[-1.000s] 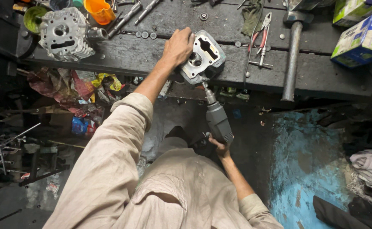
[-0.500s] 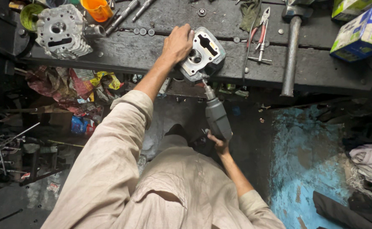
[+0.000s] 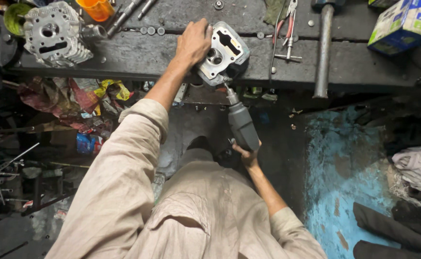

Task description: The person uses a handheld rotary tool with a wire brush to grind and clean the interior surfaces of a metal engine cylinder head. They reposition the part multiple times to access different areas and wipe the interior with a cloth at the end.

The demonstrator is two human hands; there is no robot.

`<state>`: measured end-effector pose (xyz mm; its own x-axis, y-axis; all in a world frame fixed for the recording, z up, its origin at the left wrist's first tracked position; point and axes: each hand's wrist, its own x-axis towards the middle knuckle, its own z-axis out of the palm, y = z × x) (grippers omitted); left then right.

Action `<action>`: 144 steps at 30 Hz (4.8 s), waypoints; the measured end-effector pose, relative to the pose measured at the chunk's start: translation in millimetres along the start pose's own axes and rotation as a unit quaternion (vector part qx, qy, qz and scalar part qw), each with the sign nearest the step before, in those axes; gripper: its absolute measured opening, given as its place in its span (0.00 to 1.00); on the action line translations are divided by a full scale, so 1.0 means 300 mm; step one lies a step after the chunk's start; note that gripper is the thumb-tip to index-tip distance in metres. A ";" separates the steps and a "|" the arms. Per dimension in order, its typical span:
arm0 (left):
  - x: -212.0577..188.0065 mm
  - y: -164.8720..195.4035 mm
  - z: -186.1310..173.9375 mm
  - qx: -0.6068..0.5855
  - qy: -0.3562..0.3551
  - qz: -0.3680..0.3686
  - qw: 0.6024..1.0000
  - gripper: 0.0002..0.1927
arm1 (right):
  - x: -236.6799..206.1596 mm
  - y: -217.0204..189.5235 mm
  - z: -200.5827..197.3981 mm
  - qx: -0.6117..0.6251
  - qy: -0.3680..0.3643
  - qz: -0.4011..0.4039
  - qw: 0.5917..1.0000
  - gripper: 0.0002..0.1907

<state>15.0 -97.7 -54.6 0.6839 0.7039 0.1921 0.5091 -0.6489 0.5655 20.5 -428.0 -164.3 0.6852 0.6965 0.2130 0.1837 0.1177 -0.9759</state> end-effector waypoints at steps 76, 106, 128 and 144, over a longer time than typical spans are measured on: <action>-1.036 -0.261 0.114 -0.357 0.193 -0.376 0.833 0.23 | 0.685 -0.185 0.153 -0.444 -0.101 -0.245 0.856 0.46; -0.102 -0.527 0.010 -0.286 -0.107 0.052 0.951 0.54 | 1.013 -0.795 -0.121 -0.507 -0.329 0.196 0.772 0.49; -0.148 -0.497 -0.026 -0.225 -0.066 0.089 0.968 0.52 | 1.259 -0.871 0.063 -0.637 -0.450 0.210 0.589 0.53; -0.402 -0.263 -0.039 -0.161 0.105 -0.067 0.979 0.54 | 1.138 -0.858 -0.097 -0.561 -0.410 0.144 0.704 0.49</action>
<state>-113.8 -127.9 -113.0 0.4831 0.8421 0.2396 0.3725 -0.4454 0.8142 227.7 -241.2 161.1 0.2546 0.8064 -0.5338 0.8775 -0.4245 -0.2229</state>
